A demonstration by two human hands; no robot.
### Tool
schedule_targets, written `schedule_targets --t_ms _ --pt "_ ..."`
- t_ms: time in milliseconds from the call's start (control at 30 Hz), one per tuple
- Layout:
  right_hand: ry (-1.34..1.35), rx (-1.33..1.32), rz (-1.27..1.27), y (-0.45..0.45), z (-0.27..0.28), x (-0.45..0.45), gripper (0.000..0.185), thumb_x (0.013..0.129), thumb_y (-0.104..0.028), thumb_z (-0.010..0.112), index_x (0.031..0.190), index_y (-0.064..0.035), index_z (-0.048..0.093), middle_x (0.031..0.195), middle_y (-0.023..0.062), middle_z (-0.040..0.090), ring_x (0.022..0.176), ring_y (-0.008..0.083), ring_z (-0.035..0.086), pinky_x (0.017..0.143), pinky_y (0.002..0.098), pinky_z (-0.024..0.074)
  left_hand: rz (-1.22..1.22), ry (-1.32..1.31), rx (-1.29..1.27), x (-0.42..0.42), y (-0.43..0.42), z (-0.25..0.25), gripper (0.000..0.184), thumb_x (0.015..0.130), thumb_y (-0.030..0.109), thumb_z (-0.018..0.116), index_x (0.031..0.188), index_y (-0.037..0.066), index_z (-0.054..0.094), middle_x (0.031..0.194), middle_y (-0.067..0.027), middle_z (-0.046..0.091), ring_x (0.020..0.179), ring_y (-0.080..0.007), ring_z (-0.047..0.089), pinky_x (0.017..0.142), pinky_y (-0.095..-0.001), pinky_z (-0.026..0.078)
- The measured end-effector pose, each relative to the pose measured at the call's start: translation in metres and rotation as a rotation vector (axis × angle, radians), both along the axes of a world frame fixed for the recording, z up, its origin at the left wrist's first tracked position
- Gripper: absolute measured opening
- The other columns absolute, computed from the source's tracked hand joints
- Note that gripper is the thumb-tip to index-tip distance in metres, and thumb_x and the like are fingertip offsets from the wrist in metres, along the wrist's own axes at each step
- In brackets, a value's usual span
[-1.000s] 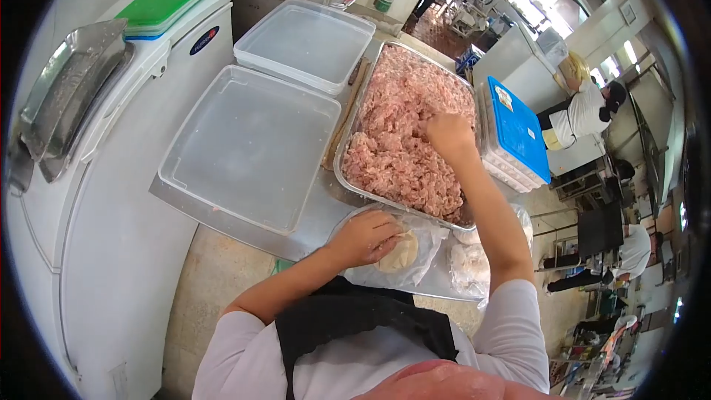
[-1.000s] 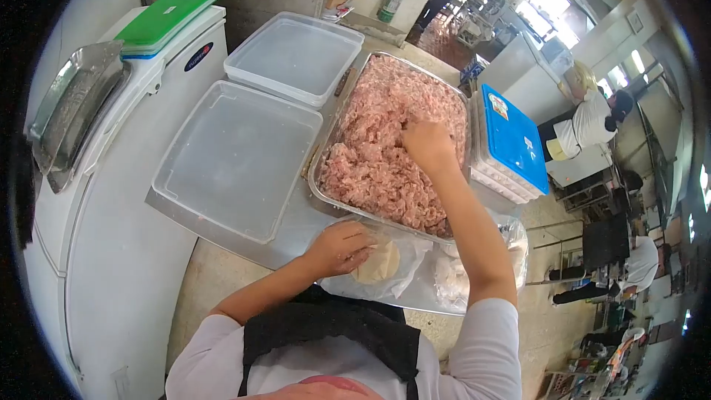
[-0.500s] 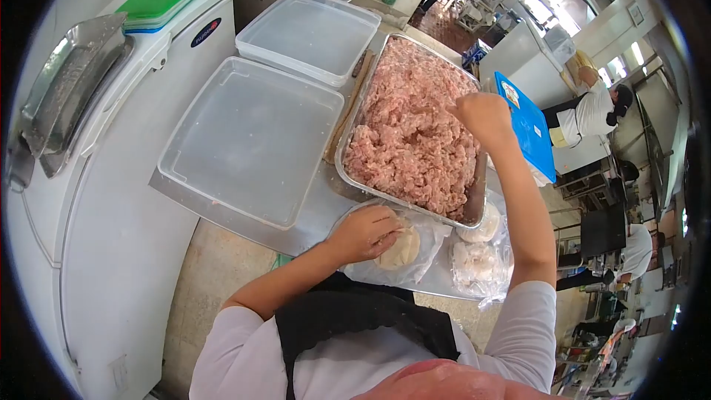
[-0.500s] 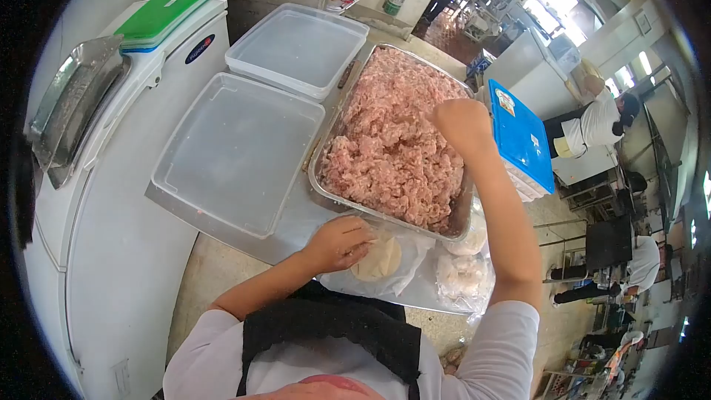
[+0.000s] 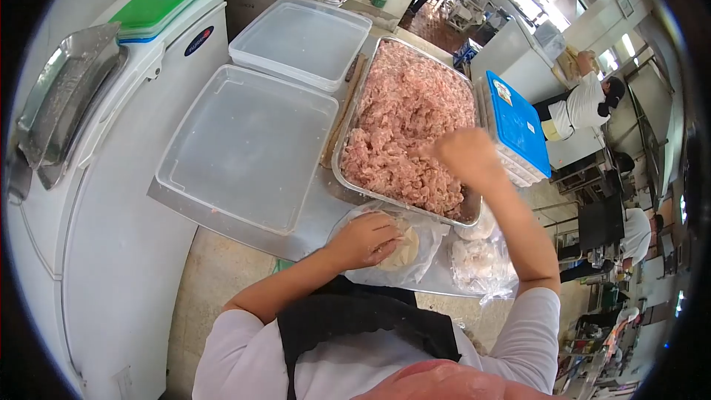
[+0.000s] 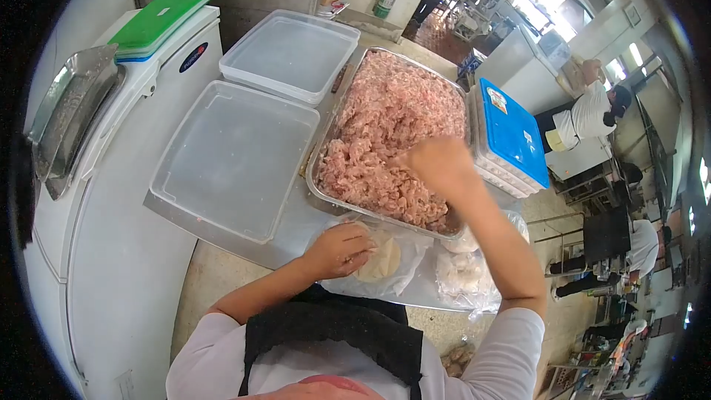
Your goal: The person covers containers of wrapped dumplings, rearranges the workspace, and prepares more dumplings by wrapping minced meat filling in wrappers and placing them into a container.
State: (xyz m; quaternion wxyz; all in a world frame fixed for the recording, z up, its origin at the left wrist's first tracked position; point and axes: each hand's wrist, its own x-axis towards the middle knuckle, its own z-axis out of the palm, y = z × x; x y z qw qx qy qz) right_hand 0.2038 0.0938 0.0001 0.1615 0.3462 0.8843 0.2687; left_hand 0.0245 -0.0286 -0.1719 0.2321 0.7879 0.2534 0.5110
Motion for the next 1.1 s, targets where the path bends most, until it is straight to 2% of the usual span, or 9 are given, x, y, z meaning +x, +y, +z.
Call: schedule_targets --t_ms 133,300,433,633,733,833,933,1033,1100 --pt "0.122 0.154 -0.122 0.037 0.024 -0.007 0.040 0.093 -0.040 0.051 0.074 -0.0106 0.069 0.071 0.0092 0.067 0.068 0.0254 0.068 0.057 0.0388 0.0528 0.000 0.008 -0.014 0.001 0.001 0.000 0.014 0.079 0.013 0.067 0.089 0.006 0.061 0.088 -0.0110 0.060 0.084 -0.0307 0.059 0.075 -0.0414 0.048" --pt "0.094 0.094 -0.102 0.089 -0.043 -0.028 0.022 0.086 -0.023 0.058 0.073 -0.0094 0.070 0.073 0.0079 0.069 0.072 0.0255 0.069 0.058 0.0409 0.0533 -0.020 0.044 -0.050 0.000 0.002 -0.001 0.016 0.077 0.010 0.068 0.092 0.006 0.063 0.090 -0.0124 0.061 0.085 -0.0319 0.060 0.077 -0.0417 0.049" --pt "-0.005 0.141 0.004 0.071 -0.053 -0.049 0.009 0.076 -0.010 0.061 0.072 -0.0079 0.070 0.075 0.0073 0.070 0.073 0.0247 0.070 0.057 0.0391 0.0535 -0.014 0.038 -0.069 0.001 0.001 -0.002 0.016 0.078 0.012 0.068 0.092 0.006 0.063 0.090 -0.0126 0.061 0.086 -0.0319 0.060 0.078 -0.0417 0.049" --pt "0.096 -0.005 0.125 0.011 -0.043 -0.053 0.007 0.072 -0.012 0.062 0.074 -0.0101 0.069 0.072 0.0069 0.068 0.068 0.0206 0.068 0.054 0.0329 0.0507 -0.039 0.047 -0.020 0.002 -0.001 0.002 0.015 0.079 0.013 0.068 0.091 0.007 0.062 0.088 -0.0111 0.059 0.083 -0.0309 0.059 0.074 -0.0410 0.049" --pt "0.068 0.014 0.116 -0.017 -0.054 -0.059 0.010 0.077 -0.015 0.060 0.075 -0.0074 0.066 0.078 0.0078 0.067 0.073 0.0234 0.068 0.059 0.0356 0.0526 -0.044 0.059 -0.003 0.004 0.000 -0.001 0.015 0.079 0.013 0.067 0.092 0.007 0.061 0.090 -0.0111 0.060 0.084 -0.0309 0.059 0.076 -0.0402 0.049" --pt "0.112 -0.052 0.215 -0.031 -0.038 -0.047 0.016 0.083 -0.021 0.059 0.074 -0.0086 0.065 0.077 0.0081 0.067 0.072 0.0235 0.067 0.056 0.0356 0.0511 -0.017 0.051 -0.035 -0.002 0.001 0.002 0.014 0.079 0.013 0.067 0.091 0.006 0.061 0.090 -0.0109 0.060 0.085 -0.0307 0.060 0.077 -0.0399 0.049" --pt "0.135 -0.048 0.242 -0.008 -0.015 -0.031 0.028 0.088 -0.031 0.057 0.071 -0.0103 0.064 0.071 0.0082 0.066 0.067 0.0230 0.066 0.053 0.0363 0.0498 0.010 0.009 -0.041 0.000 0.003 -0.003 0.014 0.080 0.014 0.067 0.091 0.006 0.061 0.091 -0.0107 0.061 0.086 -0.0302 0.060 0.078 -0.0406 0.049" --pt "0.103 0.007 0.043 0.028 0.006 -0.039 0.037 0.091 -0.040 0.055 0.070 -0.0111 0.065 0.064 0.0067 0.064 0.063 0.0233 0.066 0.054 0.0374 0.0506 -0.001 0.062 -0.048 -0.001 0.002 -0.003 0.014 0.081 0.015 0.067 0.091 0.006 0.061 0.091 -0.0103 0.061 0.087 -0.0296 0.060 0.078 -0.0406 0.049" --pt "0.132 0.159 -0.005 0.049 0.017 -0.053 0.033 0.088 -0.036 0.057 0.070 -0.0112 0.067 0.062 0.0063 0.064 0.064 0.0252 0.067 0.056 0.0376 0.0521 -0.009 0.052 -0.048 0.000 0.003 -0.003 0.017 0.079 0.014 0.068 0.094 0.007 0.062 0.093 -0.0114 0.061 0.087 -0.0310 0.060 0.078 -0.0412 0.049"
